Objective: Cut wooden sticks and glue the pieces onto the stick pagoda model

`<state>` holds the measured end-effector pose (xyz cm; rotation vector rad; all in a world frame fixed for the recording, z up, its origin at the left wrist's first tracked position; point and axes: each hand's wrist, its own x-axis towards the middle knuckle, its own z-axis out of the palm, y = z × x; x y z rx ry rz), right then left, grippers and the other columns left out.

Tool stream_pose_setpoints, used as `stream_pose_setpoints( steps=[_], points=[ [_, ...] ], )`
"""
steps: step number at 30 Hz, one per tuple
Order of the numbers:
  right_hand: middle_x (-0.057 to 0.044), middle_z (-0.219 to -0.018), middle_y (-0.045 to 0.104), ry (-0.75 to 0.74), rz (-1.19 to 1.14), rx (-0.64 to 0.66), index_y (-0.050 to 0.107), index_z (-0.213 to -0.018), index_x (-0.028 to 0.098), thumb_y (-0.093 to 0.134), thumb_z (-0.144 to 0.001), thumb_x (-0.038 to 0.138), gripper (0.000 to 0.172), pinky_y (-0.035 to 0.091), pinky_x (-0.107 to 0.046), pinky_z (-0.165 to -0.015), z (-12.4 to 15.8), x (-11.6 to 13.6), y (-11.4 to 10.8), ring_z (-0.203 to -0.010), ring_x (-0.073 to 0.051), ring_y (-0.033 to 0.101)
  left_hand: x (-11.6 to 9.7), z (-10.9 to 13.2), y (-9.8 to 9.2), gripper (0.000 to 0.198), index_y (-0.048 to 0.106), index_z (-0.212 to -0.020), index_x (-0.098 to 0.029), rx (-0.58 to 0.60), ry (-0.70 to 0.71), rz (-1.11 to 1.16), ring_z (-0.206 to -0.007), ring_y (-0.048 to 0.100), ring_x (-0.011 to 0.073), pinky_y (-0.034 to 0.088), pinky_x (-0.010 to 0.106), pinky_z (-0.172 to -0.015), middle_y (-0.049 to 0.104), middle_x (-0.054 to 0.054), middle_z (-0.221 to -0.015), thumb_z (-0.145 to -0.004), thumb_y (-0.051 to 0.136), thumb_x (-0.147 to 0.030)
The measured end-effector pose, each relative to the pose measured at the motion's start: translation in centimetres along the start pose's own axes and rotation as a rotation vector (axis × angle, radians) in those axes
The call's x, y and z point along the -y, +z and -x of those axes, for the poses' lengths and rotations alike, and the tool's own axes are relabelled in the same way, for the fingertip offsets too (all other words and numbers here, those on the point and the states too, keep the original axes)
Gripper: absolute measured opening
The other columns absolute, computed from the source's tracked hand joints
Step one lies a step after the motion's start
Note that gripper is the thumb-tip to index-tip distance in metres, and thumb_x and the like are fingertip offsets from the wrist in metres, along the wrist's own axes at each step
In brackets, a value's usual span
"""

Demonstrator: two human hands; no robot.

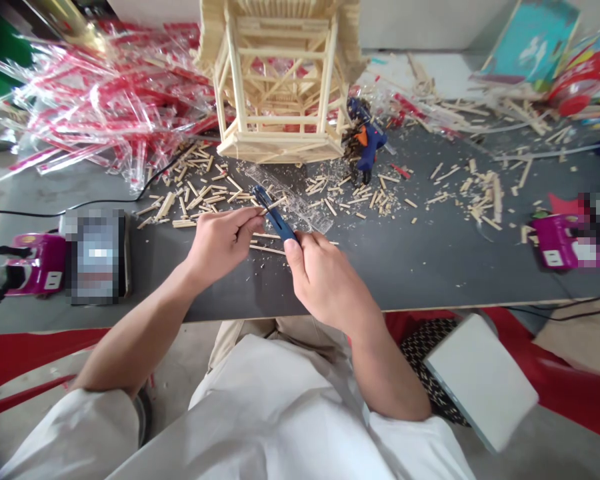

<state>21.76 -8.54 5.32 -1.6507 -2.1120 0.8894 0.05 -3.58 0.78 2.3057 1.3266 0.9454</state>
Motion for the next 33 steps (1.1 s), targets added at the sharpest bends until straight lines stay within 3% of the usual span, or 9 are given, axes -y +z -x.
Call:
stream_pose_setpoints(
  steps=[23,33],
  points=[
    [-0.010,-0.099,0.069,0.000,0.016,-0.030,0.058,-0.095,0.022,0.026,-0.115,0.043,0.044,0.040,-0.036,-0.083,-0.2,-0.2,0.4,-0.093,-0.025,0.065,-0.1,0.0,-0.2,0.026,0.074,-0.106,-0.016,0.056,0.003,0.036,-0.076,0.075,0.0152,0.052,0.023,-0.067,0.078,0.006,-0.088,-0.103,0.048,-0.015],
    [-0.014,-0.100,0.074,0.196,0.116,-0.001,0.062,-0.108,0.018,0.036,-0.109,0.063,0.052,0.040,-0.035,-0.074,1.1,1.6,0.9,-0.092,-0.031,0.071,0.2,0.4,0.1,0.033,0.071,-0.128,-0.017,0.011,0.079,0.067,-0.088,0.078,0.0153,0.059,0.021,-0.075,0.081,0.009,-0.105,-0.102,0.050,-0.014]
  ],
)
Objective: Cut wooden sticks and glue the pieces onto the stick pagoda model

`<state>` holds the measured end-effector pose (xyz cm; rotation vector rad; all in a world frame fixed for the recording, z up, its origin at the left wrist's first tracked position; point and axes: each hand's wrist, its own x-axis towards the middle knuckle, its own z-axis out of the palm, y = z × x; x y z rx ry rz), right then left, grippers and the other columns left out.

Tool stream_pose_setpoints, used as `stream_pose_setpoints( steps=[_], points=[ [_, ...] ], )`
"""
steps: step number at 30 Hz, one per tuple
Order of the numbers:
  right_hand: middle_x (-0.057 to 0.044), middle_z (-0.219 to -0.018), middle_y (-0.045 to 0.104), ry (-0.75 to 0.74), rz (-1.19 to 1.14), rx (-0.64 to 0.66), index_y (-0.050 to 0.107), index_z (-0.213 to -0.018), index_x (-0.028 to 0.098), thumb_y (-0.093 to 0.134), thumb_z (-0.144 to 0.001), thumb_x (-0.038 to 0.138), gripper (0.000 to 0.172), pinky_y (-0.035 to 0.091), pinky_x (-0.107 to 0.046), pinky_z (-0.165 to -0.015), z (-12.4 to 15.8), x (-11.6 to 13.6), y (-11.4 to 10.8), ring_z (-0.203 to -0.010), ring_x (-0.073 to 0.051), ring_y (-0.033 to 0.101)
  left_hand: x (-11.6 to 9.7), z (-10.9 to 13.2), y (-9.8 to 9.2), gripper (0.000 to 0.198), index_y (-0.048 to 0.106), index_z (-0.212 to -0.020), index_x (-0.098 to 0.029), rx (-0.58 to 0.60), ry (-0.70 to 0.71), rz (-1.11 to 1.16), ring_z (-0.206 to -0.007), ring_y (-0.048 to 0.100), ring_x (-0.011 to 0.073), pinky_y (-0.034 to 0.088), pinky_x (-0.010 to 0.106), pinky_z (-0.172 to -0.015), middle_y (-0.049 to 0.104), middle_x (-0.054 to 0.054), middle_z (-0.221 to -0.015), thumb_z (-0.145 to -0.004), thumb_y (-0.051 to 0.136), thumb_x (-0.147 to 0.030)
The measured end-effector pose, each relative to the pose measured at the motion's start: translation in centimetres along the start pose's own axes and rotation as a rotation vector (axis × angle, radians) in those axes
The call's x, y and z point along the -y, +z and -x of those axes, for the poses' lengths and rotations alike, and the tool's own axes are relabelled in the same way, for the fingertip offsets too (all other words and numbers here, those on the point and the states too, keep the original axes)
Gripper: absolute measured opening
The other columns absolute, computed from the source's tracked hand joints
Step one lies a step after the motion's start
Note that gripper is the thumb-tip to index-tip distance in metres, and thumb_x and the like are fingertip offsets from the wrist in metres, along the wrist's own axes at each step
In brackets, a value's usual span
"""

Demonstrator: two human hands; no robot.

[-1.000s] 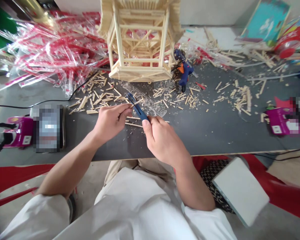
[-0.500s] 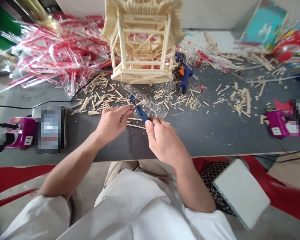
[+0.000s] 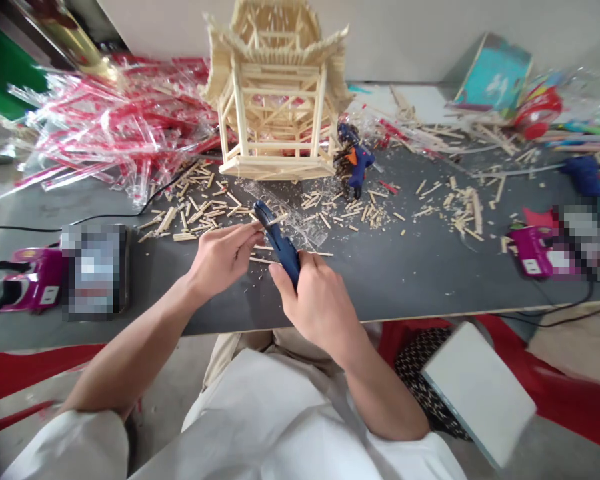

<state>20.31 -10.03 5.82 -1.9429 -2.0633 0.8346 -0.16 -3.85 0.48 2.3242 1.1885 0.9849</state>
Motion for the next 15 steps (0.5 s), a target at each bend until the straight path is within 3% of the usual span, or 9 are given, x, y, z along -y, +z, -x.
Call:
stream_pose_setpoints(
  steps=[9,15],
  points=[
    [-0.014,-0.104,0.076,-0.021,-0.069,0.048,0.062,-0.109,0.019,0.033,-0.111,0.059,0.049,0.043,-0.035,-0.078,-0.21,-0.32,-0.85,-0.097,-0.032,0.074,-0.01,-0.23,-0.05,0.030,0.072,-0.126,-0.014,-0.037,0.071,-0.030,-0.076,0.077,0.0143,0.057,0.020,-0.067,0.080,0.009,-0.096,-0.105,0.051,-0.017],
    [-0.016,-0.100,0.077,0.003,0.028,0.021,0.063,-0.103,0.018,0.032,-0.111,0.062,0.054,0.043,-0.035,-0.074,-0.53,-0.29,-0.62,-0.094,-0.033,0.076,0.04,-0.26,-0.01,0.030,0.073,-0.123,-0.015,-0.027,0.053,-0.053,-0.078,0.078,0.0152,0.059,0.021,-0.068,0.081,0.011,-0.100,-0.105,0.050,-0.018]
  ],
)
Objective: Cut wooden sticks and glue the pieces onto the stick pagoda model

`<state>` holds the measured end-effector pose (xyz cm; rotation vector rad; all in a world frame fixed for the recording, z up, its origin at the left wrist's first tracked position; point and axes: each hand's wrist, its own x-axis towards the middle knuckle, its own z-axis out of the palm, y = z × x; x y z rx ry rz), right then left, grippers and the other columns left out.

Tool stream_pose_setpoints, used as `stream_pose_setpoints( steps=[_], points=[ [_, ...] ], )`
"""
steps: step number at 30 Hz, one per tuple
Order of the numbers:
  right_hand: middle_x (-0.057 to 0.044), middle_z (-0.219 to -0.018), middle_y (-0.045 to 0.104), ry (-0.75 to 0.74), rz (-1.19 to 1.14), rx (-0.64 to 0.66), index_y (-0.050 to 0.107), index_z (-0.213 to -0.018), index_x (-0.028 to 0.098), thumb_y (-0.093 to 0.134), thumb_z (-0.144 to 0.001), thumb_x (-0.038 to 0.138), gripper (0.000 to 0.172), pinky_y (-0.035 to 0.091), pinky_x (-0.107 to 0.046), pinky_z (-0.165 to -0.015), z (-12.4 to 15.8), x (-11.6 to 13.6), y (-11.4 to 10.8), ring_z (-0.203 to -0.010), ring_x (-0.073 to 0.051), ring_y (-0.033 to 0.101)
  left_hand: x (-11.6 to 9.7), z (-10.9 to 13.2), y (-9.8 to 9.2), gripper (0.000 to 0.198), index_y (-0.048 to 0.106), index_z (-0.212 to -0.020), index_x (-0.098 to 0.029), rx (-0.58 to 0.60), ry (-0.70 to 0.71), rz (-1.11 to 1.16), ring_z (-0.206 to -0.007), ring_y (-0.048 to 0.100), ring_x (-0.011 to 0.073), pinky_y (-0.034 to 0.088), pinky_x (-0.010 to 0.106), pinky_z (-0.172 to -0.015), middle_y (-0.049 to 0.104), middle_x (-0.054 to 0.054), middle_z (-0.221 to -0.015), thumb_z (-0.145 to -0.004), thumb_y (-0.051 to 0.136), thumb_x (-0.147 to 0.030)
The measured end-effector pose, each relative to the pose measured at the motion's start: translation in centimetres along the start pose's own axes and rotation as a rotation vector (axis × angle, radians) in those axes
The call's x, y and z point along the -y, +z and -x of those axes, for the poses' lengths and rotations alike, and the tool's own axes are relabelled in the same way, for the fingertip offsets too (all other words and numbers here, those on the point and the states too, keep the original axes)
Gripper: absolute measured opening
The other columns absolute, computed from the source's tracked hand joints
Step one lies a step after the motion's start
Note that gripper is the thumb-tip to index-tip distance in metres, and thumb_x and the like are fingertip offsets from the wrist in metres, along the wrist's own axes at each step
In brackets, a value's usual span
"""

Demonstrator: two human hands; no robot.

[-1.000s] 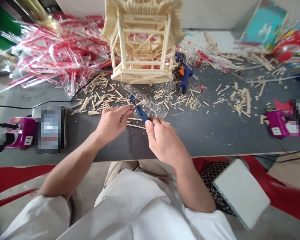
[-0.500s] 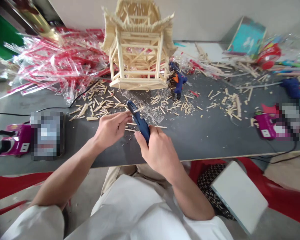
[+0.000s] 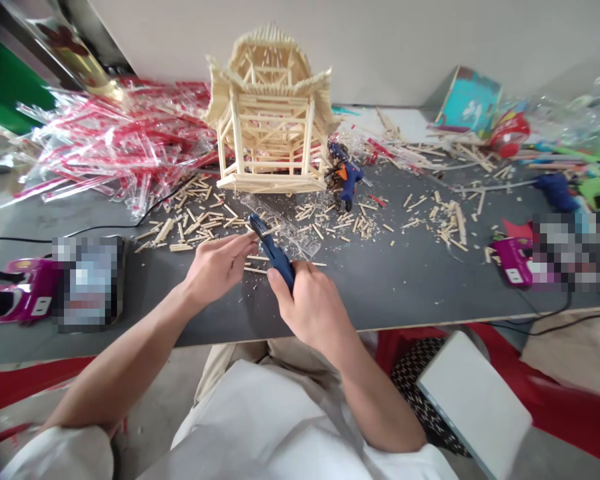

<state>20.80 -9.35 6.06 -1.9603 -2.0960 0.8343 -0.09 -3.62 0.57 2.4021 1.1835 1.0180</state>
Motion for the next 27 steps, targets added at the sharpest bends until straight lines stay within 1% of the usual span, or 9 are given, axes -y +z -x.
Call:
stream_pose_setpoints(
  steps=[4,9,13,16,18,20,23,25,27],
  points=[
    [-0.018,-0.094,0.079,0.020,0.111,-0.020,0.063,-0.097,0.018,0.028,-0.110,0.065,0.061,0.040,-0.036,-0.069,-0.5,0.1,0.2,-0.087,-0.033,0.077,0.2,0.1,0.2,0.030,0.072,-0.124,-0.017,-0.005,-0.023,-0.024,-0.081,0.079,0.0156,0.060,0.021,-0.069,0.081,0.010,-0.101,-0.104,0.051,-0.019],
    [-0.018,-0.089,0.079,0.008,0.163,0.025,0.064,-0.092,0.019,0.022,-0.110,0.068,0.067,0.037,-0.035,-0.066,-1.3,-0.3,-0.1,-0.085,-0.033,0.078,0.1,0.2,0.3,0.027,0.074,-0.116,-0.019,0.017,-0.099,-0.043,-0.082,0.079,0.0170,0.059,0.023,-0.072,0.081,0.009,-0.101,-0.104,0.050,-0.019],
    [-0.016,-0.086,0.079,-0.032,0.148,0.064,0.065,-0.089,0.019,0.020,-0.109,0.070,0.071,0.036,-0.033,-0.065,-1.6,-0.9,-0.1,-0.085,-0.031,0.078,-0.8,0.1,0.0,0.028,0.074,-0.111,-0.018,0.066,-0.149,-0.036,-0.079,0.078,0.0181,0.057,0.024,-0.070,0.081,0.008,-0.095,-0.097,0.050,-0.010],
    [-0.016,-0.083,0.079,-0.045,0.163,0.038,0.067,-0.092,0.019,0.018,-0.111,0.066,0.071,0.035,-0.033,-0.063,-1.6,-1.3,0.1,-0.082,-0.030,0.078,-1.4,0.0,-0.4,0.029,0.073,-0.107,-0.018,0.095,-0.184,-0.046,-0.073,0.075,0.0169,0.054,0.024,-0.067,0.080,0.006,-0.088,-0.095,0.050,-0.006],
    [-0.016,-0.082,0.078,-0.030,0.215,0.009,0.068,-0.093,0.018,0.018,-0.112,0.062,0.069,0.034,-0.033,-0.063,-1.5,-1.9,0.2,-0.082,-0.031,0.078,-1.6,-0.1,-1.0,0.029,0.073,-0.108,-0.020,0.094,-0.190,-0.057,-0.073,0.075,0.0165,0.053,0.024,-0.068,0.080,0.005,-0.088,-0.096,0.050,-0.008],
    [-0.016,-0.082,0.078,-0.013,0.277,0.002,0.067,-0.091,0.018,0.020,-0.113,0.060,0.067,0.033,-0.034,-0.063,-1.2,-2.9,0.0,-0.081,-0.031,0.078,-1.3,-0.3,-1.8,0.028,0.074,-0.111,-0.020,0.109,-0.176,-0.063,-0.076,0.076,0.0170,0.053,0.024,-0.070,0.081,0.005,-0.090,-0.099,0.050,-0.012],
    [-0.015,-0.080,0.077,0.006,0.333,-0.007,0.066,-0.087,0.019,0.024,-0.112,0.061,0.064,0.033,-0.034,-0.064,-0.3,-5.2,-0.5,-0.078,-0.031,0.076,-0.5,-0.7,-3.4,0.027,0.076,-0.111,-0.020,0.130,-0.165,-0.087,-0.079,0.077,0.0186,0.053,0.026,-0.072,0.082,0.005,-0.091,-0.103,0.050,-0.020],
    [-0.015,-0.081,0.076,0.047,0.384,-0.087,0.066,-0.088,0.019,0.029,-0.111,0.061,0.061,0.032,-0.035,-0.064,0.5,-7.2,-1.1,-0.076,-0.030,0.073,0.2,-0.8,-4.5,0.028,0.077,-0.114,-0.022,0.123,-0.212,-0.144,-0.083,0.077,0.0202,0.052,0.027,-0.073,0.082,0.006,-0.094,-0.106,0.051,-0.027],
    [-0.016,-0.084,0.075,0.112,0.450,-0.198,0.067,-0.091,0.018,0.034,-0.111,0.058,0.056,0.031,-0.036,-0.064,1.1,-9.5,-1.6,-0.076,-0.030,0.071,0.9,-1.0,-5.3,0.030,0.078,-0.116,-0.024,0.144,-0.254,-0.196,-0.081,0.076,0.0205,0.050,0.028,-0.072,0.082,0.004,-0.091,-0.107,0.051,-0.034]
  ],
)
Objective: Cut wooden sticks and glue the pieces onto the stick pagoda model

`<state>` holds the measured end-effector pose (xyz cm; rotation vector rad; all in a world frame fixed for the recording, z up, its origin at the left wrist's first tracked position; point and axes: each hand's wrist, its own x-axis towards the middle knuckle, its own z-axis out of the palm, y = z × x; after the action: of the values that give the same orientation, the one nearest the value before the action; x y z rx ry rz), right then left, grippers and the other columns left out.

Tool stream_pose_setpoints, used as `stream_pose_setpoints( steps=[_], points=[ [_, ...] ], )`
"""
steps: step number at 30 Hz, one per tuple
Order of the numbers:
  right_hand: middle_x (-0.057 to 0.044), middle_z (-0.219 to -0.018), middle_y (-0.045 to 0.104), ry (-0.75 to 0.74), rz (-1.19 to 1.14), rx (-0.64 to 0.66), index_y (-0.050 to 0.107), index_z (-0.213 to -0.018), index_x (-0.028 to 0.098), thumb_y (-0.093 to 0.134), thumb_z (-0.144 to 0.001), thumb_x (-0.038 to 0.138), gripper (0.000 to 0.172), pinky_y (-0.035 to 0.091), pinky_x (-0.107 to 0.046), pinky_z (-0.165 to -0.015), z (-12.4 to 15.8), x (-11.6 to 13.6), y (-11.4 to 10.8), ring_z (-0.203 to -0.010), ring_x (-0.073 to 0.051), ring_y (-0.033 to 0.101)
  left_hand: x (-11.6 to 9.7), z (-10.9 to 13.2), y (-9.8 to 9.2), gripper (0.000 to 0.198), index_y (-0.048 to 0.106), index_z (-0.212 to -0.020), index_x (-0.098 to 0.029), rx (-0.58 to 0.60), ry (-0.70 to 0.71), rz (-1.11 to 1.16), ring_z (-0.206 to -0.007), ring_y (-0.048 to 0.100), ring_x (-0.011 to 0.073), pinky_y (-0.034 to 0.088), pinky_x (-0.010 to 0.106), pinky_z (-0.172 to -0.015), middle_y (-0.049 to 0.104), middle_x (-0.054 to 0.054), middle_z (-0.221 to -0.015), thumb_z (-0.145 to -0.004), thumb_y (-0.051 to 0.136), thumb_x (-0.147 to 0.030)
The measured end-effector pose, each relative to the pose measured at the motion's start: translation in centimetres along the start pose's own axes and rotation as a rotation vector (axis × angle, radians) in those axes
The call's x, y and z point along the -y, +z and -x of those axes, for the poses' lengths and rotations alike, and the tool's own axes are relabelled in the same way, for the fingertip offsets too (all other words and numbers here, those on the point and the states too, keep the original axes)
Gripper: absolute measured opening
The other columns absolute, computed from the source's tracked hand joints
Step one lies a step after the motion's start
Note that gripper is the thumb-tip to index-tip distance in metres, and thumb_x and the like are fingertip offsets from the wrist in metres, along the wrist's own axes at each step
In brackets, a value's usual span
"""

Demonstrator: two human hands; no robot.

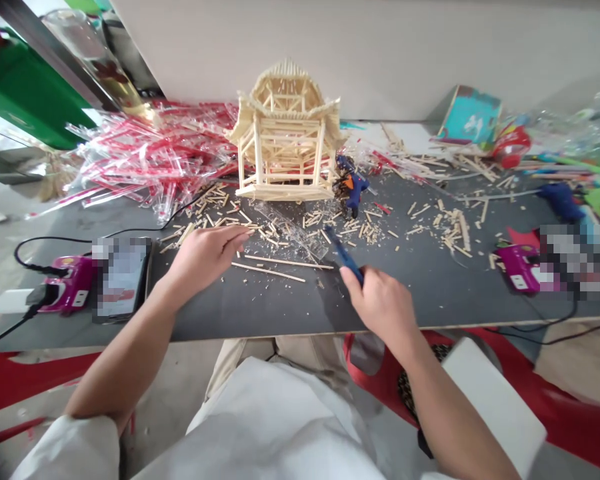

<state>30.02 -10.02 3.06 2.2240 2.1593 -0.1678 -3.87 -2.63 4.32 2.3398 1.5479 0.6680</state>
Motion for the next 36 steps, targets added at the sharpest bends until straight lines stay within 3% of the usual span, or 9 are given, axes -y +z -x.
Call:
stream_pose_setpoints(
  steps=[4,7,16,18,21,24,27,30,36],
  points=[
    [-0.022,-0.096,0.074,0.176,0.168,-0.216,0.071,-0.107,0.011,0.040,-0.108,0.058,0.056,0.034,-0.038,-0.068,-0.4,-4.6,1.2,-0.082,-0.033,0.068,1.2,-0.5,-0.2,0.036,0.078,-0.116,-0.024,0.050,-0.027,-0.022,-0.083,0.075,0.0211,0.049,0.029,-0.073,0.080,0.004,-0.090,-0.109,0.046,-0.038],
    [-0.029,-0.106,0.071,0.240,0.235,-0.302,0.068,-0.119,0.001,0.038,-0.107,0.061,0.069,0.040,-0.041,-0.077,-1.2,-7.0,2.7,-0.097,-0.039,0.067,1.8,-0.8,0.4,0.036,0.075,-0.124,-0.022,0.088,0.025,-0.019,-0.095,0.075,0.0221,0.051,0.029,-0.077,0.080,0.007,-0.105,-0.110,0.044,-0.035],
    [-0.038,-0.142,0.056,0.274,0.112,-0.342,0.043,-0.154,-0.007,0.045,-0.104,0.056,0.080,0.042,-0.057,-0.107,-2.2,-8.8,6.0,-0.133,-0.049,0.054,3.0,0.6,1.8,0.035,0.077,-0.115,-0.023,0.216,0.174,-0.041,-0.100,0.074,0.0219,0.051,0.028,-0.076,0.078,0.006,-0.110,-0.110,0.046,-0.040],
    [-0.037,-0.147,0.054,0.257,0.058,-0.402,0.046,-0.154,-0.005,0.053,-0.102,0.054,0.079,0.041,-0.061,-0.113,-2.3,-8.8,6.3,-0.139,-0.050,0.051,3.0,0.6,2.2,0.035,0.077,-0.116,-0.024,0.232,0.172,-0.048,-0.099,0.075,0.0217,0.050,0.028,-0.075,0.078,0.005,-0.111,-0.111,0.046,-0.040],
    [-0.031,-0.146,0.058,0.125,-0.047,-0.564,0.062,-0.141,0.002,0.063,-0.098,0.046,0.061,0.040,-0.060,-0.119,-2.3,-7.3,6.1,-0.140,-0.045,0.052,2.9,0.5,2.6,0.036,0.077,-0.115,-0.025,0.250,0.188,-0.040,-0.096,0.075,0.0208,0.048,0.028,-0.073,0.078,0.004,-0.111,-0.111,0.046,-0.043],
    [-0.021,-0.129,0.070,-0.109,-0.210,-0.692,0.072,-0.122,0.012,0.064,-0.101,0.034,0.032,0.047,-0.052,-0.116,-1.8,-3.4,5.4,-0.125,-0.034,0.063,3.0,0.4,2.9,0.034,0.080,-0.110,-0.026,0.291,0.239,-0.018,-0.093,0.074,0.0195,0.047,0.028,-0.072,0.077,0.003,-0.104,-0.110,0.051,-0.045],
    [-0.015,-0.113,0.073,-0.309,-0.353,-0.682,0.074,-0.113,0.016,0.065,-0.101,0.022,0.016,0.054,-0.045,-0.106,-1.3,1.3,4.9,-0.112,-0.028,0.066,2.9,0.5,3.1,0.029,0.082,-0.105,-0.027,0.273,0.272,0.044,-0.091,0.074,0.0167,0.048,0.027,-0.074,0.077,0.002,-0.105,-0.108,0.057,-0.041],
    [-0.013,-0.110,0.073,-0.419,-0.404,-0.645,0.074,-0.110,0.018,0.065,-0.100,0.017,0.013,0.056,-0.043,-0.103,-1.3,4.5,5.4,-0.108,-0.027,0.063,2.8,0.6,3.4,0.024,0.083,-0.101,-0.028,0.253,0.295,0.080,-0.088,0.074,0.0145,0.048,0.026,-0.075,0.078,0.000,-0.106,-0.106,0.061,-0.037],
    [-0.013,-0.110,0.072,-0.418,-0.413,-0.559,0.076,-0.110,0.017,0.065,-0.102,0.020,0.014,0.055,-0.046,-0.101,-1.9,5.0,6.8,-0.108,-0.029,0.059,2.8,0.7,3.8,0.022,0.083,-0.102,-0.030,0.299,0.314,0.085,-0.088,0.075,0.0143,0.048,0.025,-0.074,0.078,-0.001,-0.106,-0.106,0.062,-0.036]
  ],
)
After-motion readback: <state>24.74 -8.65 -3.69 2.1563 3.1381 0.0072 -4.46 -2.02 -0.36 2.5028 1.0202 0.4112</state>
